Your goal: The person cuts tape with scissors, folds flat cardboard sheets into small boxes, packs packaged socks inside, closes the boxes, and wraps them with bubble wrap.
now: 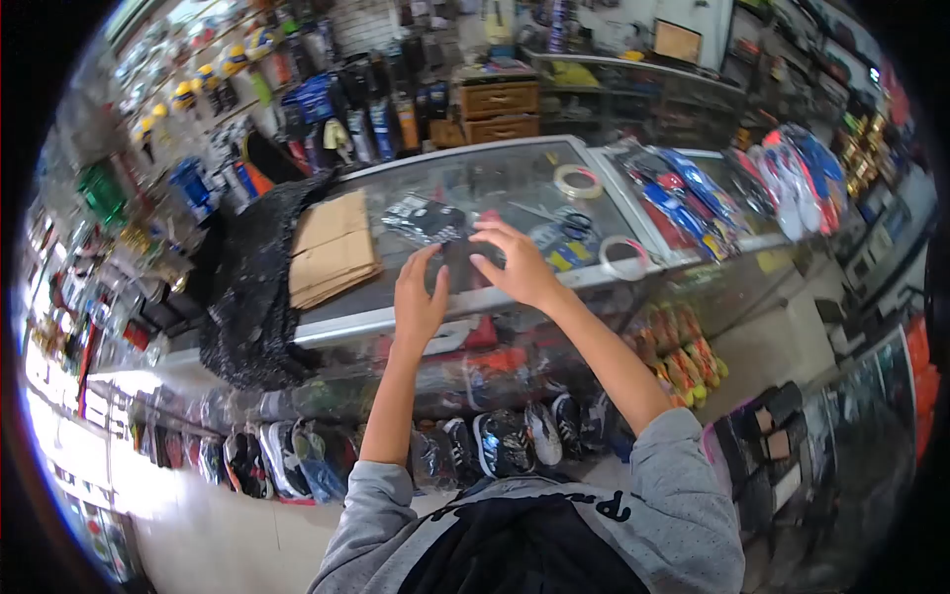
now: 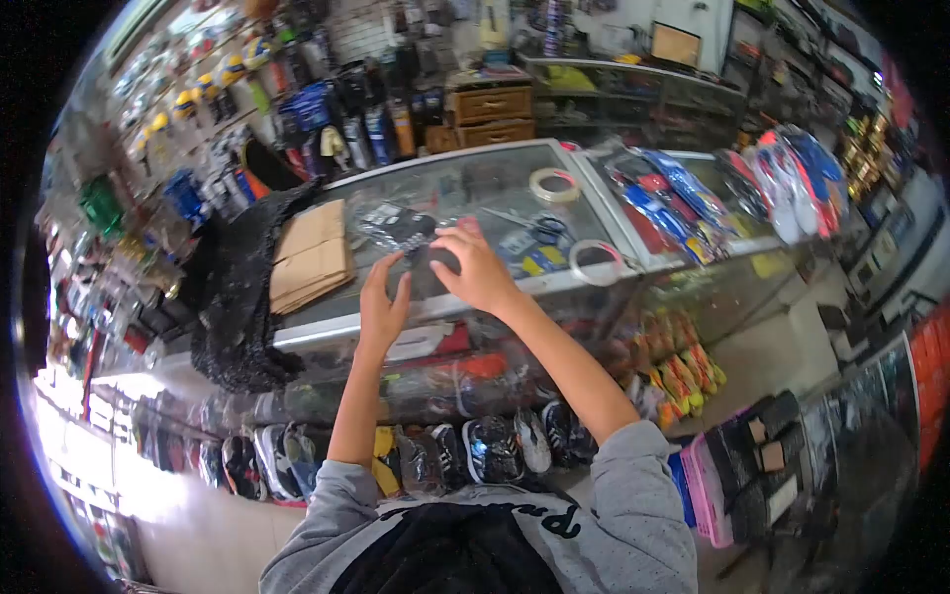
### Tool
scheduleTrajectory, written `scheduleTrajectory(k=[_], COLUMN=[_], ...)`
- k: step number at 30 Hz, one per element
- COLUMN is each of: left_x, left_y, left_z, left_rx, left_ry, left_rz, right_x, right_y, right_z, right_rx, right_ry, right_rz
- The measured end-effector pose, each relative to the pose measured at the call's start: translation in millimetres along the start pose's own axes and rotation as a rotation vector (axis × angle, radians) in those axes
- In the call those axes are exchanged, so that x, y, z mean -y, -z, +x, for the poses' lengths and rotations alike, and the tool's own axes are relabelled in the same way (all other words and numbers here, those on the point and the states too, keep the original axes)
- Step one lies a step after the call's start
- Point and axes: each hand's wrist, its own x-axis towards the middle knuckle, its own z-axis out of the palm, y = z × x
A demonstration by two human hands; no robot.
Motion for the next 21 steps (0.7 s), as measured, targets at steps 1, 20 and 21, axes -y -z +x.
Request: scheduleTrajectory(k=[1, 20, 21], left_x=[-21, -136, -137], left_y=[-8, -234, -236], left_z=[2, 60, 61], left_rx=[-0.009, 0.517, 0.522], left_ry=[-0.008, -0.195, -0.199], left_rz=[-0.071, -0.139, -0.136], right_x=[-2, -98, -99], right_y=[18, 139, 138], right_z=[-15, -143, -142], right_rx=[-0.046, -0.642, -0.652], right_ry=[-0.024, -0.233, -0.229], right_rz=[0.019, -0.404, -0.383])
